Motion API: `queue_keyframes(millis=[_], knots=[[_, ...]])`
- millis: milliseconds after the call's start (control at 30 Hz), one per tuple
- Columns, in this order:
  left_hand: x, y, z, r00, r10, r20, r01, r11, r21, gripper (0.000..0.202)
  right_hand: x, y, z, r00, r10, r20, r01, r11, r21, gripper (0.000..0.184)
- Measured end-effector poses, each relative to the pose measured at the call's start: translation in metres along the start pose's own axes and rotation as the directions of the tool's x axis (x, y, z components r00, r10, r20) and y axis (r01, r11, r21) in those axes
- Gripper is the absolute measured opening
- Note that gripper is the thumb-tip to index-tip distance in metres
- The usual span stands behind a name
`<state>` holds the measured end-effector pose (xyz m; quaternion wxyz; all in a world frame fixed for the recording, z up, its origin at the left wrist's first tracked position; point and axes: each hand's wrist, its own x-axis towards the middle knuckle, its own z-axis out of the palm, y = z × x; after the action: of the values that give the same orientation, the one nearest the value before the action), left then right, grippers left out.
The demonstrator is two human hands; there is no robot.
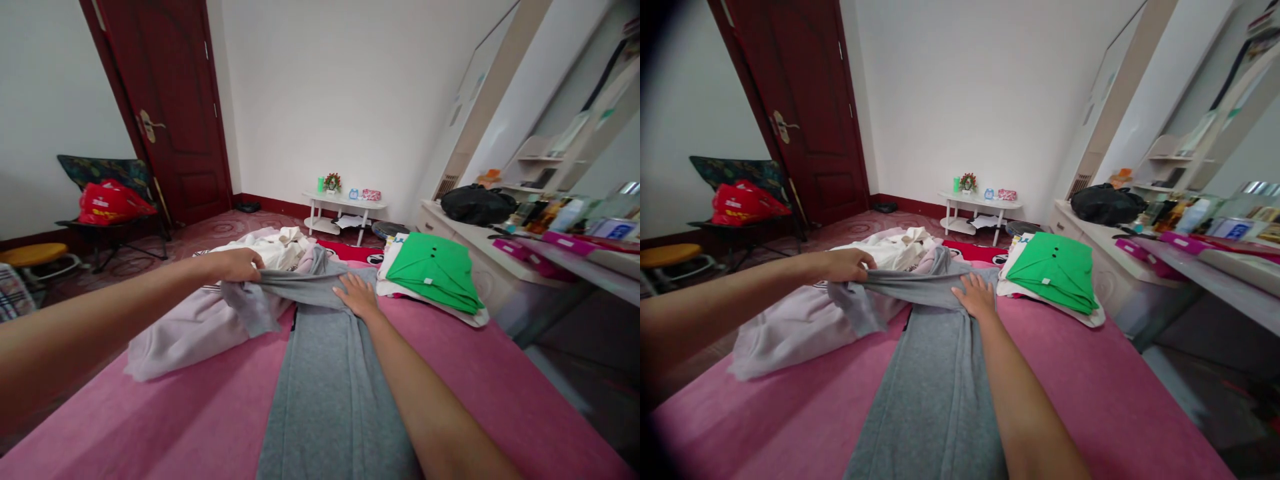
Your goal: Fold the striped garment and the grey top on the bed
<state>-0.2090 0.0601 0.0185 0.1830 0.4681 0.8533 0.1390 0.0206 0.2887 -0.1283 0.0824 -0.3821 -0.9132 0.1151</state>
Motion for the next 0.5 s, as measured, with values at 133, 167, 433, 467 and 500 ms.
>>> queue_keyframes(millis=[133, 167, 433, 467, 500], knots=[[-0.017, -0.029, -0.017, 1.0, 0.018, 0.0, -0.018, 0.992, 0.126, 0.024, -0.001, -0.001, -0.002, 1.0, 0.01, 0.018, -0.009, 1.0, -0.029, 0.078], [-0.021, -0.036, -0.022, 0.999, 0.026, 0.024, -0.029, 0.991, 0.131, 0.022, -0.002, -0.002, -0.003, 0.999, 0.015, 0.028, -0.014, 0.999, -0.038, 0.082], [-0.05, -0.07, -0.046, 0.99, -0.103, 0.096, 0.127, 0.952, -0.28, 0.027, 0.01, -0.023, -0.02, 0.959, 0.172, 0.224, -0.157, 0.984, -0.084, 0.104], [-0.055, -0.072, -0.044, 0.988, -0.139, 0.074, 0.155, 0.932, -0.326, 0.031, 0.012, -0.027, -0.021, 0.952, 0.188, 0.239, -0.173, 0.981, -0.086, 0.105], [-0.06, -0.074, -0.041, 0.987, -0.158, 0.026, 0.156, 0.918, -0.363, 0.035, 0.013, -0.03, -0.021, 0.948, 0.204, 0.244, -0.188, 0.978, -0.087, 0.105]])
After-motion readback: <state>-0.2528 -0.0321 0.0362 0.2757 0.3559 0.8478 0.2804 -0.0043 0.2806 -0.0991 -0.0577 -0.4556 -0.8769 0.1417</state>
